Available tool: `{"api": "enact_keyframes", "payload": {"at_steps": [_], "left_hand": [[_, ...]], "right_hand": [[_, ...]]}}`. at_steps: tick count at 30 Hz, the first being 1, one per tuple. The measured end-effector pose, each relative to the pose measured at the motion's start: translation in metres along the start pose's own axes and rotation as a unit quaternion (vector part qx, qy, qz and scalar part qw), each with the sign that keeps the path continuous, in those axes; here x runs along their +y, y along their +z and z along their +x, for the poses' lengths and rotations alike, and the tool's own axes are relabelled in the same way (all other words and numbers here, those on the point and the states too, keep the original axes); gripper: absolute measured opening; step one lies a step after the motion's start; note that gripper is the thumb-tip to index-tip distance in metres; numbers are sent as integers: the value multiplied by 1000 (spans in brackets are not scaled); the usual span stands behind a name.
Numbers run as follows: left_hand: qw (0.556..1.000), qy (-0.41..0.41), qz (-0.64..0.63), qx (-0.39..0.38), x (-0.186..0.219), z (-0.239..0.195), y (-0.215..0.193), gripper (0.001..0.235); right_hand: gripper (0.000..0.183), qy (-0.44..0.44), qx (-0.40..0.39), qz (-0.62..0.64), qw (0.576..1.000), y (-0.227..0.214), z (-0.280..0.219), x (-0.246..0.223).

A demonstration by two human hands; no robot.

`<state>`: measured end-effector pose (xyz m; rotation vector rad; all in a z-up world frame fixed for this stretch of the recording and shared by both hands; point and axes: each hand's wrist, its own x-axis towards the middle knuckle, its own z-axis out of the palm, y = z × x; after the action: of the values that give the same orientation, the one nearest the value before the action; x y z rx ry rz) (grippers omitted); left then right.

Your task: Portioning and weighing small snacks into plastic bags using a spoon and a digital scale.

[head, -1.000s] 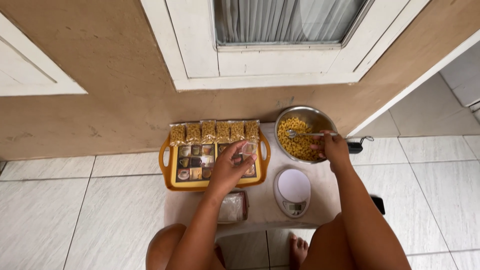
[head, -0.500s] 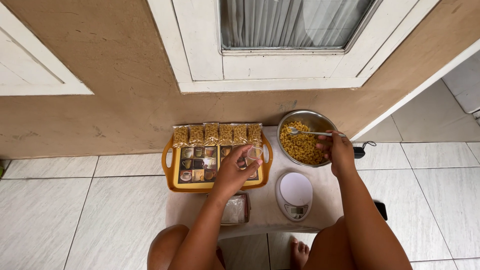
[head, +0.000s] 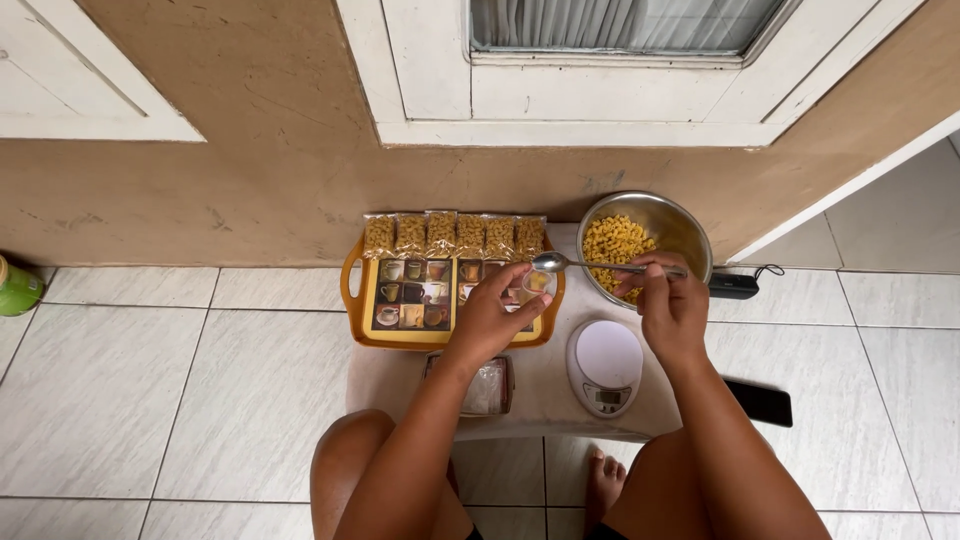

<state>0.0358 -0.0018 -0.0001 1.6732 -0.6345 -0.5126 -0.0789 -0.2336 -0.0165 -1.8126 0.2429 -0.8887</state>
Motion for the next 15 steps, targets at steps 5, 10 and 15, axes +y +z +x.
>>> {"api": "enact_keyframes", "payload": {"at_steps": [5, 10, 15], "left_hand": [[1000, 8, -3, 3, -2, 11, 1, 60], [1000, 8, -9, 6, -1, 11, 0, 60], [1000, -1, -2, 1, 2, 12, -2, 60]], "right_hand": [[28, -89, 7, -27, 996, -7, 5, 7], [29, 38, 51, -119, 991, -25, 25, 8], [31, 224, 40, -200, 953, -43, 36, 50]]}}
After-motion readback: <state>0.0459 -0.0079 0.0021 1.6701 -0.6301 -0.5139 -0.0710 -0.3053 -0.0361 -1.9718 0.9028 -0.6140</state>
